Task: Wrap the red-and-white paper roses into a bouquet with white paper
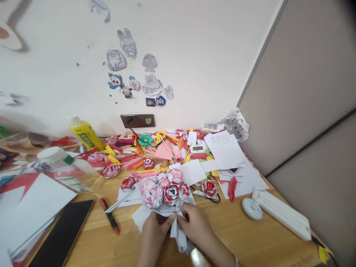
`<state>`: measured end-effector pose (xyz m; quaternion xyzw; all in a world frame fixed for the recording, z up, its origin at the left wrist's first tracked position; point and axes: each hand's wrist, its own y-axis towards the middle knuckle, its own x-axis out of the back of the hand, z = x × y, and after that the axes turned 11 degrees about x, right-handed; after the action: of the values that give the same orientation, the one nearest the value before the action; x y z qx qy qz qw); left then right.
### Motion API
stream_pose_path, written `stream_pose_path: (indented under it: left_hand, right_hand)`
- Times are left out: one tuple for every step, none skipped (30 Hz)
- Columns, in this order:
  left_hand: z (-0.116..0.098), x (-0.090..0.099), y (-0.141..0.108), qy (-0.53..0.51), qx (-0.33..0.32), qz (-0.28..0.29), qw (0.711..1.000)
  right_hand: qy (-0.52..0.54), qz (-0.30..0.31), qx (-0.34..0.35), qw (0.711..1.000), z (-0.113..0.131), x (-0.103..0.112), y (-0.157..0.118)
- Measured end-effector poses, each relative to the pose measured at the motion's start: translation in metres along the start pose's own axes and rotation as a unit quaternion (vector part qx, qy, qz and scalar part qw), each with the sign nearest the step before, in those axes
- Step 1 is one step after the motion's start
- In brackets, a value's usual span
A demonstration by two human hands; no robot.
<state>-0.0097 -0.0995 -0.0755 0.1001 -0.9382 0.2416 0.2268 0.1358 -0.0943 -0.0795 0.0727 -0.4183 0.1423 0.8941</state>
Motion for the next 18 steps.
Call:
stream_pose_path:
  left_hand:
    - [-0.004,0.001,-0.001,0.011,0.005,0.009,1.0]
    - [-0.007,0.002,-0.001,0.021,0.012,0.028,0.999]
    - [-0.011,0.002,-0.002,0.032,0.021,0.054,0.998]
    - [-0.015,0.003,-0.004,0.044,0.029,0.079,0.996]
    - [-0.018,0.003,-0.005,0.06,0.034,0.093,0.993]
    - [-0.02,0.003,-0.006,0.081,0.03,0.092,0.992]
    - [-0.021,0.003,-0.007,0.109,0.02,0.075,0.991]
    - [-0.02,0.002,-0.009,0.144,0.007,0.051,0.988]
    - [-0.018,0.0,-0.01,0.182,-0.005,0.023,0.983]
    - [-0.015,-0.001,-0.012,0.219,-0.015,-0.007,0.976]
    - [-0.009,-0.003,-0.013,0.25,-0.03,-0.038,0.967]
    - [-0.003,-0.005,-0.015,0.273,-0.053,-0.071,0.958]
    - [0.004,-0.007,-0.016,0.289,-0.091,-0.102,0.947]
    - [0.012,-0.008,-0.016,0.298,-0.147,-0.132,0.934]
    - [0.019,-0.009,-0.017,0.299,-0.217,-0.16,0.915]
    - [0.025,-0.01,-0.016,0.294,-0.291,-0.181,0.892]
    - [0.029,-0.01,-0.016,0.286,-0.362,-0.194,0.866]
    - [0.032,-0.009,-0.015,0.277,-0.423,-0.2,0.839]
  right_hand:
    - [-0.001,-0.001,0.0,1.0,-0.001,0.0,0.0]
    - [-0.001,0.001,0.0,1.0,-0.001,0.001,0.001]
    - [-0.003,0.003,0.003,1.0,-0.001,0.001,0.001]
    - [-0.004,0.006,0.007,1.0,-0.001,0.002,0.002]
    - [-0.005,0.01,0.011,1.0,-0.001,0.003,0.003]
    - [-0.007,0.014,0.014,1.0,0.0,0.005,0.003]
    - [-0.009,0.018,0.017,1.0,0.0,0.006,0.004]
    - [-0.012,0.021,0.019,1.0,0.001,0.006,0.005]
    - [-0.016,0.023,0.019,0.999,0.002,0.007,0.005]
    - [-0.019,0.025,0.018,0.999,0.002,0.008,0.005]
    - [-0.022,0.027,0.017,0.999,0.003,0.008,0.005]
    - [-0.024,0.029,0.016,0.999,0.003,0.008,0.005]
    - [-0.026,0.031,0.015,0.999,0.003,0.009,0.005]
    - [-0.027,0.032,0.012,0.999,0.003,0.008,0.005]
    - [-0.027,0.033,0.01,0.999,0.003,0.008,0.005]
    - [-0.025,0.033,0.008,0.999,0.002,0.008,0.005]
    - [-0.023,0.032,0.008,0.999,0.002,0.007,0.005]
    - [-0.019,0.031,0.008,0.999,0.001,0.007,0.005]
